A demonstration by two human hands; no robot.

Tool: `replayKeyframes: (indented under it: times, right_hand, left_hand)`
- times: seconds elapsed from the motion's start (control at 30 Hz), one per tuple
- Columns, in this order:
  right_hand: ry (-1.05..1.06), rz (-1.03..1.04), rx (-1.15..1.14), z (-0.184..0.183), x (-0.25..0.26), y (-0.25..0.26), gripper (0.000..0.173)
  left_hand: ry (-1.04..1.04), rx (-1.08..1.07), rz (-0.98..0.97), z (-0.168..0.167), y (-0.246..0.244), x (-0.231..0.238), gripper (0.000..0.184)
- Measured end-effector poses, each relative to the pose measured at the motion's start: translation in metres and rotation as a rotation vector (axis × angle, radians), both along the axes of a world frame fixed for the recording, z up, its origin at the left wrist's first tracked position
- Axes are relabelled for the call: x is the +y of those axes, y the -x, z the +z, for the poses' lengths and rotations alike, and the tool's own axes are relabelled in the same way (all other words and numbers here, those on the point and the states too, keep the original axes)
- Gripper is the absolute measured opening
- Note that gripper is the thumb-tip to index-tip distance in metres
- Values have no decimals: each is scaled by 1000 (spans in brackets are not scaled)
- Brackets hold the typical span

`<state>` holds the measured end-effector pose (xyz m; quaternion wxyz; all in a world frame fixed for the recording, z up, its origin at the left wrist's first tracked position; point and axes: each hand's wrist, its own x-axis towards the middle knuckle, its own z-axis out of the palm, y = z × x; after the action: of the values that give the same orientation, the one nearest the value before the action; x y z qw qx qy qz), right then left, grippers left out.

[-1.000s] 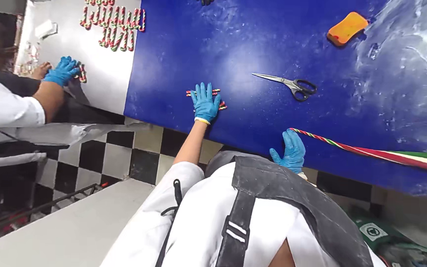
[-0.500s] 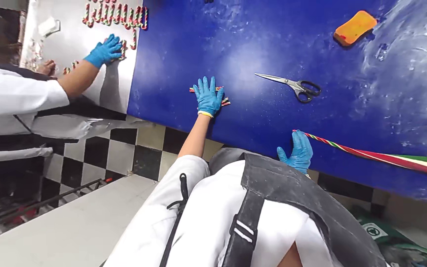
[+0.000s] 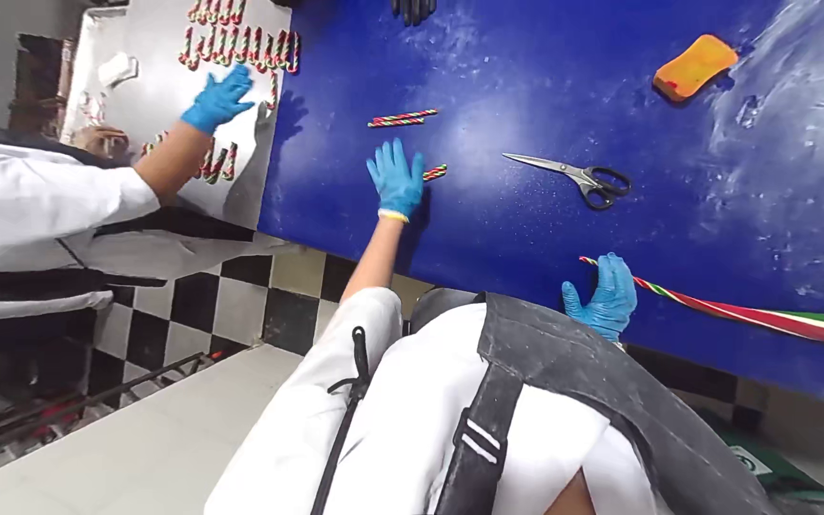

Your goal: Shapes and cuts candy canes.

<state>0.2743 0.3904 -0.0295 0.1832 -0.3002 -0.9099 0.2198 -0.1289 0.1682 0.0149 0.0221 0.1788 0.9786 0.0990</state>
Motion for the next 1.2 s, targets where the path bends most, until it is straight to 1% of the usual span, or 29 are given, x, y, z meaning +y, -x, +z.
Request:
replayKeyframes:
  times: [0.1,0.13,0.17,0.23,0.3,0.33,0.37,0.43,0.47,0.5,0.57,0.63,0.67,0.7,0.73,0.8,0.87,0.9,0.93,0.97,1.0,1.07,1.13,1.2]
  right_hand:
    - [23,-48,10,7,23,-16,83]
    - [28,-67,12,8,31,-23,83]
    - [29,-75,16,8,41,-29,83]
    - [23,-62,19,6,63,-45,83]
    - [9,-13,17,9,87,-59,83]
    - [-5,10,21,11,98,-65,83]
    - [-20,36,28,13,108,-73,82]
    - [-66,96,42,18,129,-93,82]
    - [-95,127,41,21,141,-104,82]
    - [-126,147,24,24,156,-118,82]
    - [-163,160,-40,23,190,-147,82]
    - [-155,120,-141,16,228,-183,85]
    - [-149,90,-210,13,247,-204,86]
    - [-146,73,-293,14,267,-224,88]
    - [-156,76,-386,17,287,-241,89]
    - [-212,113,-559,28,322,-260,89]
    - [-226,127,-673,40,347,-265,94]
    - [-222,126,-718,45,356,-262,98]
    - [-215,125,-760,48,363,-257,102]
    - [-199,123,-800,52,365,-249,104]
    - [-177,119,-845,54,365,-240,104]
    - [-130,115,-946,61,357,-220,98]
    - [-119,97,-1017,64,347,-205,89]
    - [-108,62,-1041,64,338,-198,83]
  left_hand:
    - [75,34,60,-38,-93,-5,92]
    - [102,47,90,-46,-110,-2,99]
    - [127,50,134,-50,-117,4,105]
    - [162,8,265,-49,-104,23,117]
    - [141,-24,405,-49,-71,42,126]
    - [130,-35,470,-48,-51,51,128]
    - [130,-57,530,-47,-34,59,125]
    - [154,-144,616,-45,-24,76,109]
    - [179,-170,630,-43,-32,86,104]
    - [176,-159,630,-42,-52,97,103]
    - [71,-69,596,-46,-112,113,100]
    - [-20,5,507,-51,-188,128,90]
    - [-51,27,420,-52,-230,139,84]
    - [-83,48,276,-51,-270,152,80]
    - [-128,53,73,-48,-306,168,78]
    - [-212,-2,-417,-35,-362,211,77]
    - [-174,-137,-872,-20,-405,274,71]
    - [-125,-242,-1032,-15,-424,308,72]
    - [-84,-332,-1133,-16,-443,340,76]
    - [-65,-361,-1195,-19,-460,368,79]
    - [-54,-361,-1236,-23,-474,394,79]
    - [-44,-366,-1220,-23,-493,434,73]
    - [-13,-457,-1128,-15,-499,454,70]
    - [-3,-569,-1055,-9,-494,455,63]
